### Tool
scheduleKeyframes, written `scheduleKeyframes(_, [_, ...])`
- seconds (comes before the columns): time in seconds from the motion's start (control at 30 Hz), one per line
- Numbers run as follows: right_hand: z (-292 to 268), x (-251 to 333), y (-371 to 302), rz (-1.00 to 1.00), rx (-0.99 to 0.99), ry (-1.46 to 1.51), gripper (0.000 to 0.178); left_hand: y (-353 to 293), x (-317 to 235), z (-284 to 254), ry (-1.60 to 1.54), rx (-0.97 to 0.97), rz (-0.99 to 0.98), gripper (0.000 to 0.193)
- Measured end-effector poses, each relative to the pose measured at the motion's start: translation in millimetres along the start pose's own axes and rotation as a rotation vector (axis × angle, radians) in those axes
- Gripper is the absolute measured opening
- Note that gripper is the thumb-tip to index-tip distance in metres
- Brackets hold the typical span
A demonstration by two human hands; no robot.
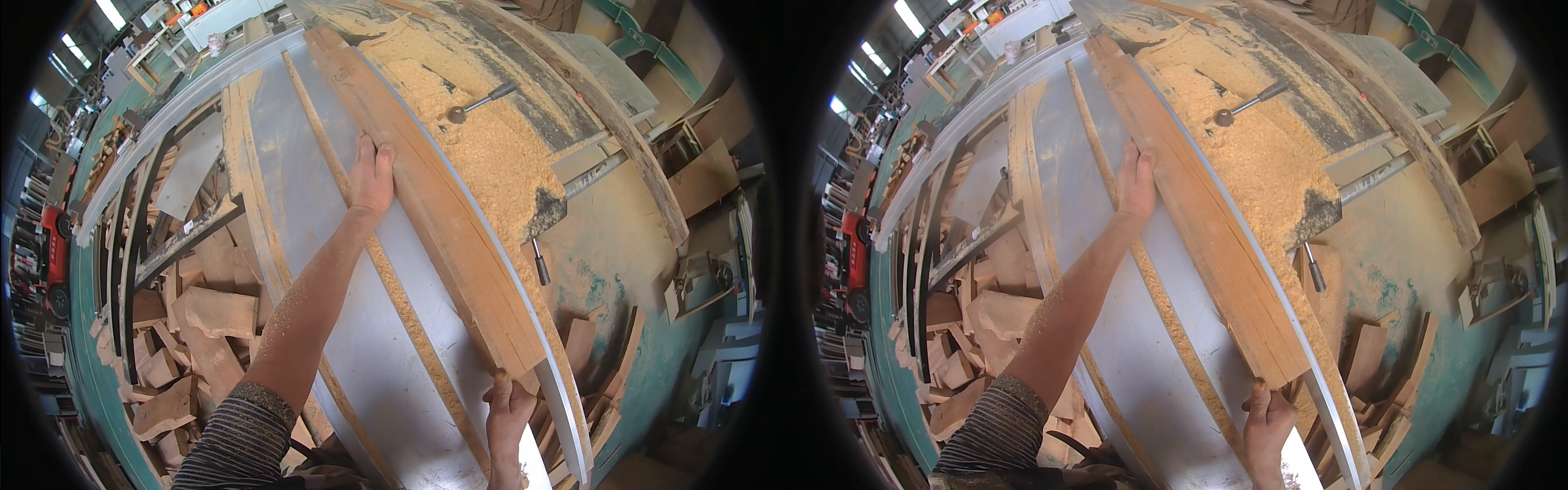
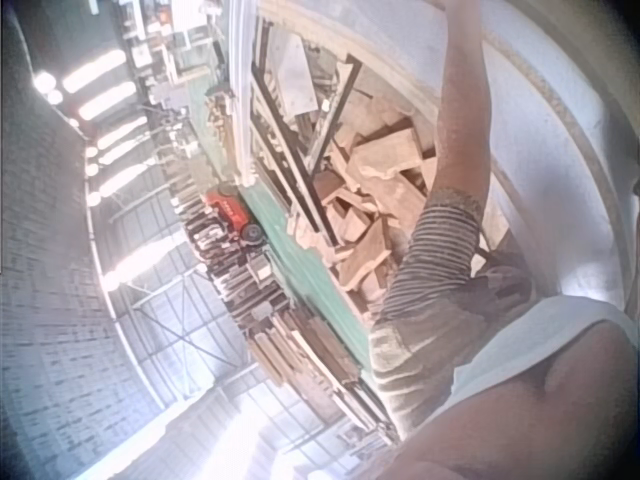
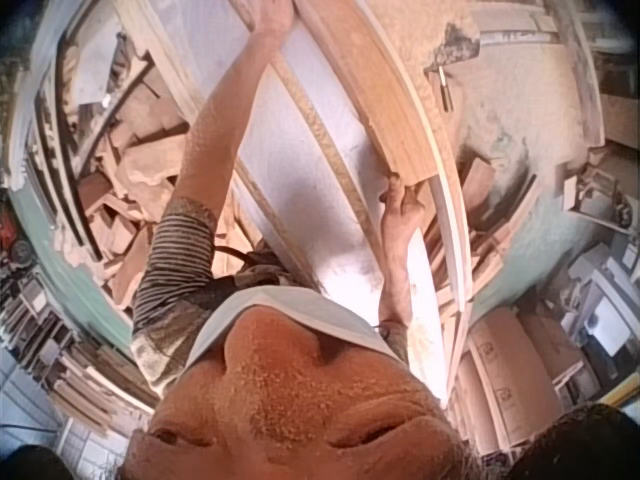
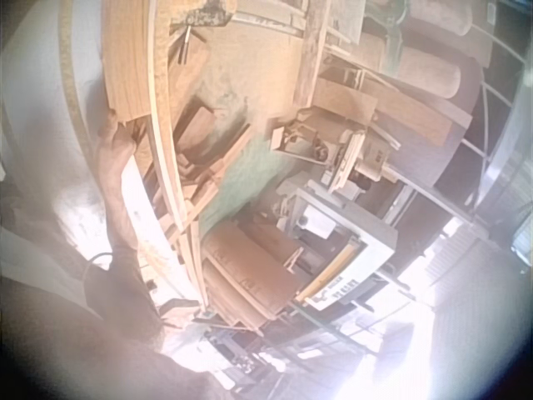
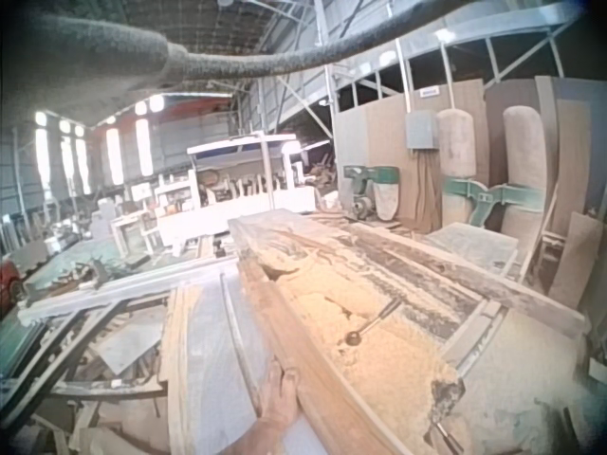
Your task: The person uses a table saw to cut a long wooden plank into smaller pieces. After cutting, the person walks through a large pile of wood scraps on the floor, picks up several pieces, and places them on the table saw.
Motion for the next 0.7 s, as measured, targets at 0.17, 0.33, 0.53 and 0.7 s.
scheduleKeyframes(0.17, [1.7, 0.3, 1.4, -0.017, -0.004, 0.004, 0.06, 1.8, -1.3, -2.2, 0.005, 0.006, -0.028, 0.052])
scheduleKeyframes(0.33, [3.4, 2.0, 3.2, -0.014, -0.009, 0.006, 0.059, 5.2, 1.1, -0.9, 0.0, 0.015, -0.029, 0.055])
scheduleKeyframes(0.53, [6.0, 7.5, 6.0, 0.006, 0.041, -0.018, 0.054, 8.5, 1.4, -2.1, 0.011, 0.015, -0.064, 0.052])
scheduleKeyframes(0.7, [7.3, 12.4, 8.9, 0.005, 0.048, -0.046, 0.056, 12.1, 0.2, -3.0, 0.011, 0.033, -0.065, 0.047])
Point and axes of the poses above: each hand's wrist, its own y-axis towards the middle knuckle, its own z-axis out of the palm, x = y × z, the point moved 8 cm from there along y, towards the middle knuckle, and after that the axes turned 8 degrees about -z, right-handed, at the moved point
